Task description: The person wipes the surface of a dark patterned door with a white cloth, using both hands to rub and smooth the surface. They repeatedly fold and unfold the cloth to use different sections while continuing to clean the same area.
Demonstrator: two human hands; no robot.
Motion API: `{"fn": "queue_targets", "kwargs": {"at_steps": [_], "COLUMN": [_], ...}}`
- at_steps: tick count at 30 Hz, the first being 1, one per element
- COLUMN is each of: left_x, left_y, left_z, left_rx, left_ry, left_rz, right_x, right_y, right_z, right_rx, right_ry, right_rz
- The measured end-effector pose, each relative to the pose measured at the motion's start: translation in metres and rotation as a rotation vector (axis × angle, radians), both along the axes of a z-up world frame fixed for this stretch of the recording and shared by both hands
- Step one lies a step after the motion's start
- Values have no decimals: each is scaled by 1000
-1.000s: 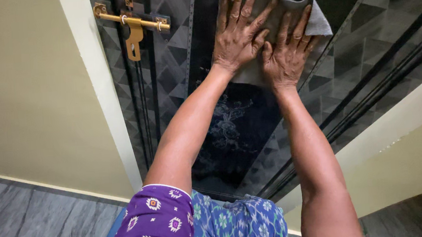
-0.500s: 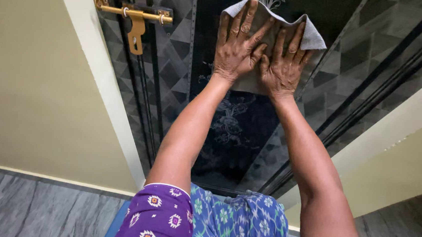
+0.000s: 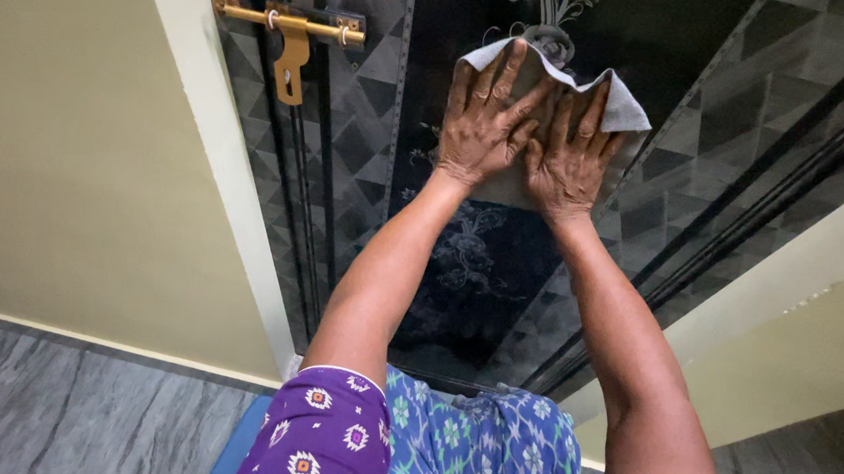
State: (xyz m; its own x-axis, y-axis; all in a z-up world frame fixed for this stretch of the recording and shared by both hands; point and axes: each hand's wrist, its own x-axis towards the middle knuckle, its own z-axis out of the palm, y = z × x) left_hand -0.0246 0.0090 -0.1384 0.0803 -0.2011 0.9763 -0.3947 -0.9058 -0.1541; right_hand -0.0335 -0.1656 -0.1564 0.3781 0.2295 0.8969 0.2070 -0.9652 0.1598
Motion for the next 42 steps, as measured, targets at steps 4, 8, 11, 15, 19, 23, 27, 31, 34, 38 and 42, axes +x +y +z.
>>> {"fn": "queue_targets", "kwargs": {"at_steps": [4, 8, 11, 15, 19, 23, 27, 31, 34, 38, 42], "left_x": [0, 2, 3, 5, 3, 1, 1, 3, 4, 6, 2], "left_y": [-1, 0, 1, -1, 1, 4, 4, 6, 6, 8, 12], "left_z": [-12, -23, -33, -46, -55, -63, -75, -88, -101, -125, -152], "left_rx": [4, 25, 42, 41, 58, 79, 86, 111, 112, 168, 187], "left_ry": [37, 52, 96, 81, 61, 73, 84, 124, 143, 212, 202], "left_rz": [13, 48, 48, 56, 56, 44, 29, 19, 21, 46, 35], "right_x": [4, 8, 9, 11, 16, 18, 27, 30, 30, 29, 15], "right_y": [-1, -4, -5, -5, -7, -10, -11, -12, -13, -13, -10], "right_z": [-14, -26, -35, -48, -61, -78, -94, -111, -123, -139, -156], "right_rx": [-4, -45, -40, -45, -85, -42, -83, -100, -94, -82, -150], "right_ry": [-3, 38, 3, 27, 7, 37, 2, 27, 24, 77, 58], "right_rz": [19, -24, 27, 24, -4, 81, 39, 23, 55, 87, 74]}}
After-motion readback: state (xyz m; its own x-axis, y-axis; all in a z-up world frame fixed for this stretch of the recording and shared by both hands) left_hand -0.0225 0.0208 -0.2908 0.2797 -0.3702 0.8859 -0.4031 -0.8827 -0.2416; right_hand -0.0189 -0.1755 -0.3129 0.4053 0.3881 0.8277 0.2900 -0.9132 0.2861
